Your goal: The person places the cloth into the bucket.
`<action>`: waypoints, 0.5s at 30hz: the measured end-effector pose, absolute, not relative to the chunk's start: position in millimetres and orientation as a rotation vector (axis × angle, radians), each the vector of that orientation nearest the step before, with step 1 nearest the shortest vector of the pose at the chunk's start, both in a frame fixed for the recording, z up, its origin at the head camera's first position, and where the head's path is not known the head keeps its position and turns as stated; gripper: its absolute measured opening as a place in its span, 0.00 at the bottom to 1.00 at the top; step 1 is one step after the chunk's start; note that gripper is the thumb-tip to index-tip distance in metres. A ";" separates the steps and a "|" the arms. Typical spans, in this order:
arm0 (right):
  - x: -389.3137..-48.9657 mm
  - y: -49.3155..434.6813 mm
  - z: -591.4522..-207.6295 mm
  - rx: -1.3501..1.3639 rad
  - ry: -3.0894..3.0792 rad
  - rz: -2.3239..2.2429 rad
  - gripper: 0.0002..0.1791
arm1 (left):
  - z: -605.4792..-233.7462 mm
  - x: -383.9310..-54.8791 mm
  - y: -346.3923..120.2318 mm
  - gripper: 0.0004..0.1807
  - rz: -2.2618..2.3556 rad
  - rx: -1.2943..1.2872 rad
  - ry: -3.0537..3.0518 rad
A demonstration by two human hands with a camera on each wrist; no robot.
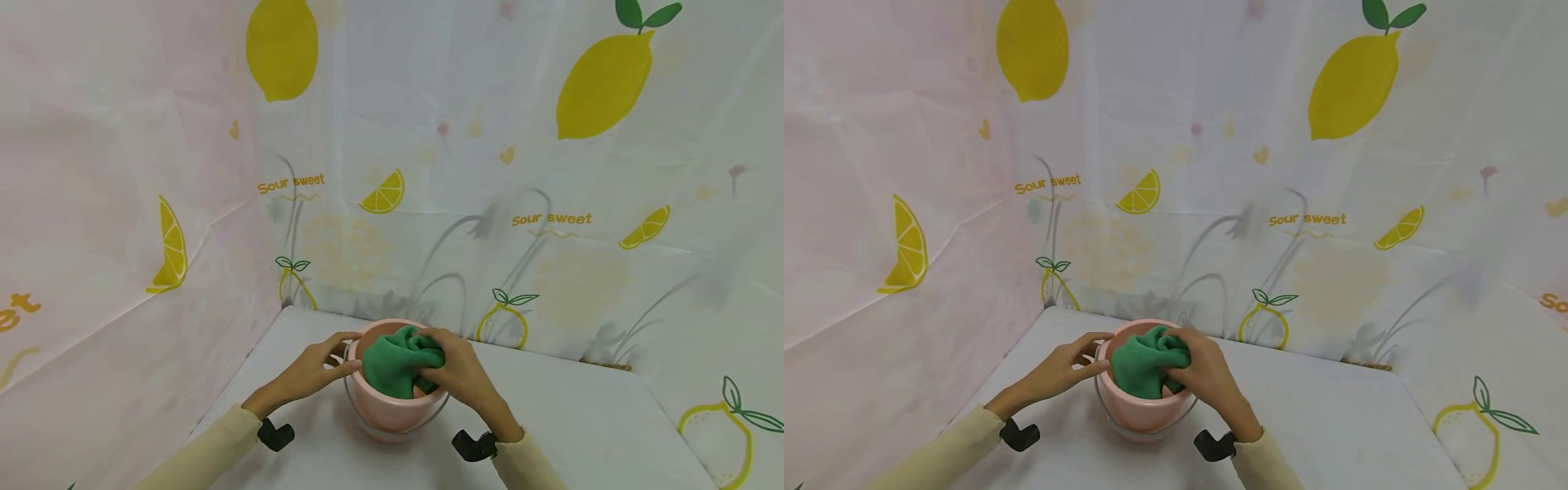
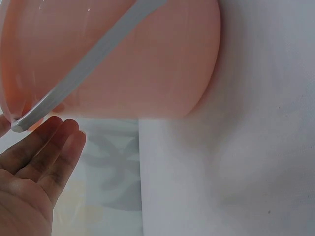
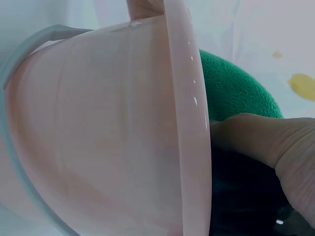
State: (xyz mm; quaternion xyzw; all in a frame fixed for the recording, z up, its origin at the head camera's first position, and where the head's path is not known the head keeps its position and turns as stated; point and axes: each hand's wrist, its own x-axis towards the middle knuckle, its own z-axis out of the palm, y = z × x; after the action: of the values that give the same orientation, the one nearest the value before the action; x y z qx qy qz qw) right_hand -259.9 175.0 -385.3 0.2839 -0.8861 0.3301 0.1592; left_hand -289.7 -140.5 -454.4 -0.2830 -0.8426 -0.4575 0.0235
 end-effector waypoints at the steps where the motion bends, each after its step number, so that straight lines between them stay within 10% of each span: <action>1: -260.0 175.0 -385.6 0.822 -2.531 0.940 0.32 | -454.3 -289.6 -140.5 0.30 -1.417 -0.875 -2.609; 15: -260.8 173.3 -388.2 0.908 -2.531 0.882 0.31 | -452.5 -288.7 -140.3 0.30 -1.419 -0.883 -2.605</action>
State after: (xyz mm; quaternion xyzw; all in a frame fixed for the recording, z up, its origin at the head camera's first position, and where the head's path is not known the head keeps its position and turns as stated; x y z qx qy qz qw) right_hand -260.8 173.3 -388.2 0.3170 -0.8835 0.3078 0.1553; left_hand -288.7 -140.3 -452.5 -0.2851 -0.8415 -0.4583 0.0233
